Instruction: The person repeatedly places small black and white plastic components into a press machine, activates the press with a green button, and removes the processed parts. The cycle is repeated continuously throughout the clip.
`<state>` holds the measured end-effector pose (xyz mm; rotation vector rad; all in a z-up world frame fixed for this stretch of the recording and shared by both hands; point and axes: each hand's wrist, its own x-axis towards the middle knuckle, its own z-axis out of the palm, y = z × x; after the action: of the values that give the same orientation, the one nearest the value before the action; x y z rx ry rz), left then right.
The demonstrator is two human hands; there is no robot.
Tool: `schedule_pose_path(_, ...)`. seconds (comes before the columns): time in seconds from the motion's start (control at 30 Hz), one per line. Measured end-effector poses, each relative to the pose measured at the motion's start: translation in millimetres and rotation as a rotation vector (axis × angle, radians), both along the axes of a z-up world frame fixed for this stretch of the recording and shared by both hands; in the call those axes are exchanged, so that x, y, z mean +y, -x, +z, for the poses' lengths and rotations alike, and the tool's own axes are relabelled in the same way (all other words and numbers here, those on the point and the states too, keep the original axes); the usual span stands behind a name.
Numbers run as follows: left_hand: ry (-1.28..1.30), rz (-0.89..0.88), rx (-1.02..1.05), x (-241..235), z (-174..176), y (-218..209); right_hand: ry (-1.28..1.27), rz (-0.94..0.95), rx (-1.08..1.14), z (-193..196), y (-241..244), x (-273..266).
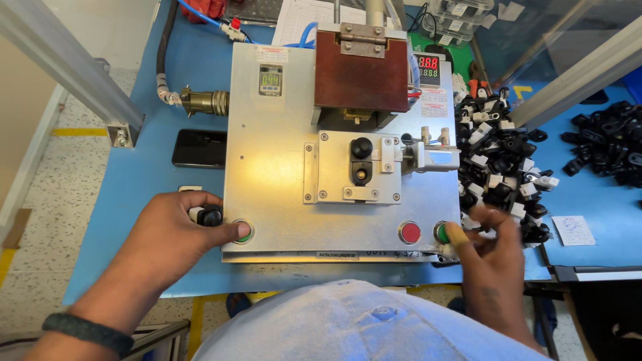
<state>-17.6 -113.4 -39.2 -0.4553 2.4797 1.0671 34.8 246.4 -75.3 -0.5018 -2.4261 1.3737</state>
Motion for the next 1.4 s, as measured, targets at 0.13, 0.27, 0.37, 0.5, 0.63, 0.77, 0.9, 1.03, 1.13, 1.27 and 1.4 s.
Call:
schedule_pose_path(0.13, 0.021, -0.045, -0.04, -1.7, -0.1, 2.0, 0.303, 0.112, -0.272, -4.8, 3.2, 27.1)
schedule_pose_path(0.27, 0.021, 0.016, -0.077, -3.1, -2.7, 5.4, 0.165, 0.253, -0.526, 20.6, 25.0, 37.8)
schedule_pose_path(0.37, -0.053, -0.076, -0.053, -8.4, -5.6, 4.0, 0.121, 0.304, -0.641, 36.3, 34.3, 39.9)
schedule_pose_path(0.5, -0.143, 0.026, -0.084, -11.0, -12.3, 2.9, 0.274, 0.385, -0.583, 28.3, 36.7, 49.8)
schedule_pose_path(0.63, -0.097, 0.148, -0.056, -4.3, -15.5, -1.0, 0.315, 0.549, -0.44, -0.3, 45.7, 63.0)
schedule_pose_path(0.77, 0.031, 0.183, -0.057, 8.3, -3.8, -2.5, 0.2, 0.62, -0.515, -9.9, 55.1, 79.1)
schedule_pose_path(0.9, 0.291, 0.207, 0.093, 28.7, 16.5, -9.1, -0.046, 0.688, -0.302, 4.1, 87.3, 103.8)
schedule_pose_path(1.03, 0.201, 0.338, 0.399, 62.1, 33.3, -18.7, -0.515, 1.031, 0.161, 3.9, 133.3, 123.1)
schedule_pose_path(1.13, 0.138, 0.245, 0.493, 84.1, 43.7, -13.1, -0.628, 1.079, -0.011, -4.6, 146.4, 128.2)
schedule_pose_path(1.27, 0.06, -0.055, 0.797, 107.4, 56.0, 8.2, -0.619, 1.001, -0.227, -6.2, 144.4, 135.4)
schedule_pose_path(1.4, 0.002, -0.15, 0.809, 121.2, 58.9, 23.8, -0.257, 0.9, -0.153, 13.0, 133.2, 132.2)
